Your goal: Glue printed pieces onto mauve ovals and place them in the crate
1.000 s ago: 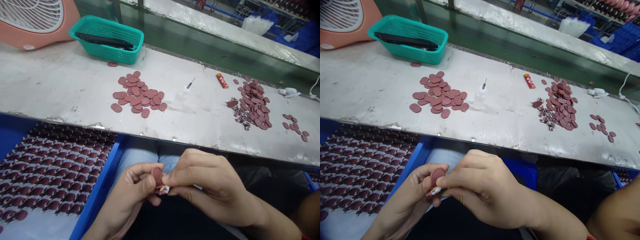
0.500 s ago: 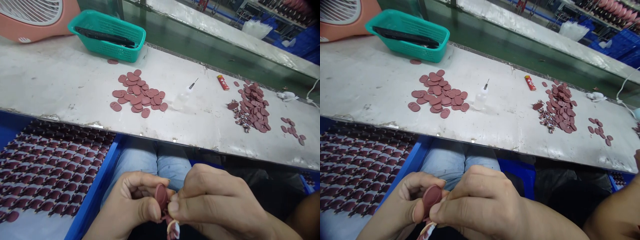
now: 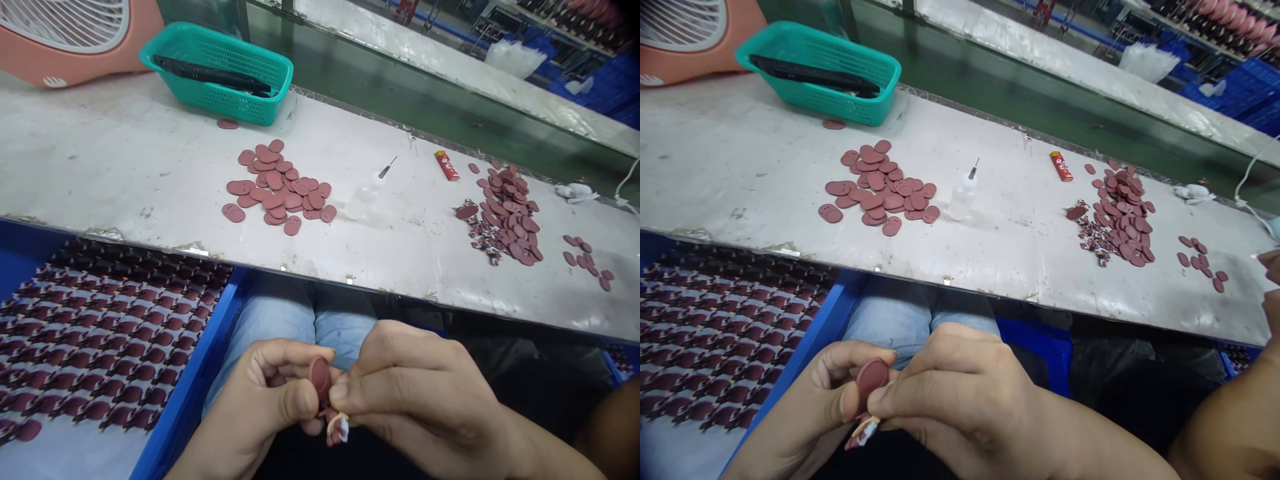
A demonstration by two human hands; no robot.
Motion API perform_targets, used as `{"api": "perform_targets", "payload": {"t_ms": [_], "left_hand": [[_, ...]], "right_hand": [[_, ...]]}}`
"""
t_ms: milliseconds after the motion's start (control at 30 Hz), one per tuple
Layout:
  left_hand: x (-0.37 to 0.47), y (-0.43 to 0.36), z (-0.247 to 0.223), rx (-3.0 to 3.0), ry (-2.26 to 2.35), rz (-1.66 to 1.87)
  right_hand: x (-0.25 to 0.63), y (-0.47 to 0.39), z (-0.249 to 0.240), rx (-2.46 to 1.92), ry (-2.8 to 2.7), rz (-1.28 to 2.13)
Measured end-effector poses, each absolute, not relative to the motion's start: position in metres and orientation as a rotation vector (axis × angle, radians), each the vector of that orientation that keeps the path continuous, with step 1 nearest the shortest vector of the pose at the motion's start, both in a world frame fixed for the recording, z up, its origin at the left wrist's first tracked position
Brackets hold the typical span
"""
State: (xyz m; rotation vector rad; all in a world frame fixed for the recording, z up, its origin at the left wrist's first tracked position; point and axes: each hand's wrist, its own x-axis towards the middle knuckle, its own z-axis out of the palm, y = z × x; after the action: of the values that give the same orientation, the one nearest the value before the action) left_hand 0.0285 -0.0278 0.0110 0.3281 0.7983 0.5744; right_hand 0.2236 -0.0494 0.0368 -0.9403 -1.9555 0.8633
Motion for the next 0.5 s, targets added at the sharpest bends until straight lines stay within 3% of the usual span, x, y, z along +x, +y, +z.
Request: {"api": "perform_targets", "payload": {"t_ms": [500], "left_hand": [[0.027, -0.025, -0.015, 0.303, 0.743, 0.545]], "right_hand": [[0.228, -0.039, 0.026, -0.997, -1.861, 0.939]]}}
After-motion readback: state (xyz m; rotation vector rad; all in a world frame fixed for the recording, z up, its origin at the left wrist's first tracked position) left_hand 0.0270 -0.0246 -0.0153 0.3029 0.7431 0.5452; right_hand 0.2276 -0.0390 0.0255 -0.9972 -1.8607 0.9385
